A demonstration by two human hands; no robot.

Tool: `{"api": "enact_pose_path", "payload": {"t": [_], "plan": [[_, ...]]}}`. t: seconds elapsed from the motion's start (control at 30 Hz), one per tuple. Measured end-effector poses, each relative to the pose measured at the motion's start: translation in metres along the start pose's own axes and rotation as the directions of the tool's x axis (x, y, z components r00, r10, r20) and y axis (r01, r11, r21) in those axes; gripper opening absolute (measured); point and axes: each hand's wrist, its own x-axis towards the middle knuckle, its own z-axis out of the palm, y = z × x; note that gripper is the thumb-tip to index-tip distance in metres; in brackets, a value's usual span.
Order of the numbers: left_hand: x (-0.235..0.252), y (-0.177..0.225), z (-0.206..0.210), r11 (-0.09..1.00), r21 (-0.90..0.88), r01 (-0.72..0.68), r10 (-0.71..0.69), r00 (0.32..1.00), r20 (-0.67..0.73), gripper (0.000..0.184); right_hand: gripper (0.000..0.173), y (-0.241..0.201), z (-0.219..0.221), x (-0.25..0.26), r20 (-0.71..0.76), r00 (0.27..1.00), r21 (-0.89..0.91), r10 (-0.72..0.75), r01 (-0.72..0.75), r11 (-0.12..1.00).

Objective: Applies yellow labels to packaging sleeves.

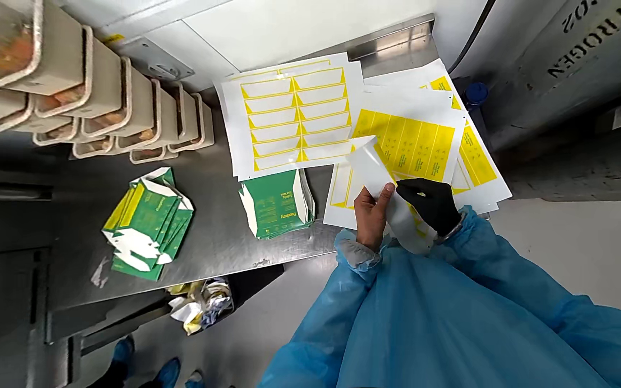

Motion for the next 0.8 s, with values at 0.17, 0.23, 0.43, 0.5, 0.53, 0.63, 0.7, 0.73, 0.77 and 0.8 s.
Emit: {"api": "enact_pose_path", "payload": {"t": [0.17,0.23,0.43,0.5,0.53,0.63,0.7,0.73,0.77,0.8], "plan": [[-0.001,-0.003,-0.012,0.999,-0.027,0.045,-0.044,0.999,0.015,0.021,0.009,0.003,0.0,0.015,0.056,0.998,-0.021,-0.01,0.012,1.0],[-0.001,-0.003,-0.013,0.996,-0.047,0.08,-0.082,0.996,-0.03,0.022,0.011,0.003,0.0,0.022,0.053,0.998,-0.107,0.028,-0.022,0.994],[0.004,-0.005,-0.032,0.979,-0.121,0.162,-0.174,0.979,-0.101,0.03,0.018,0.011,-0.051,0.068,0.107,0.987,-0.203,0.12,-0.096,0.974],[0.0,0.002,-0.026,0.973,-0.16,0.169,-0.184,0.979,-0.084,0.029,0.019,-0.005,-0.049,0.063,0.162,0.986,-0.273,0.034,0.011,0.962],[-0.002,0.005,-0.022,0.97,-0.173,0.17,-0.185,0.98,-0.075,0.03,0.023,-0.014,-0.042,0.055,0.188,0.982,-0.3,0.025,0.033,0.954],[-0.002,0.01,-0.012,0.974,-0.174,0.144,-0.153,0.987,-0.039,0.031,0.038,-0.03,-0.009,0.026,0.12,0.992,-0.327,0.031,0.01,0.945],[-0.002,0.011,-0.009,0.972,-0.19,0.141,-0.149,0.989,-0.024,0.028,0.039,-0.032,0.009,0.011,-0.003,1.0,-0.336,0.024,-0.024,0.942],[-0.001,0.012,-0.01,0.969,-0.197,0.146,-0.153,0.988,-0.019,0.027,0.035,-0.031,0.014,0.006,-0.057,0.998,-0.334,0.009,-0.028,0.942],[-0.001,0.012,-0.01,0.969,-0.196,0.151,-0.157,0.988,-0.016,0.026,0.027,-0.03,0.018,0.003,-0.1,0.995,-0.335,-0.015,-0.02,0.942],[-0.001,0.013,-0.01,0.969,-0.195,0.154,-0.159,0.987,-0.01,0.026,0.022,-0.029,0.019,0.001,-0.136,0.99,-0.341,-0.04,-0.009,0.94]]}}
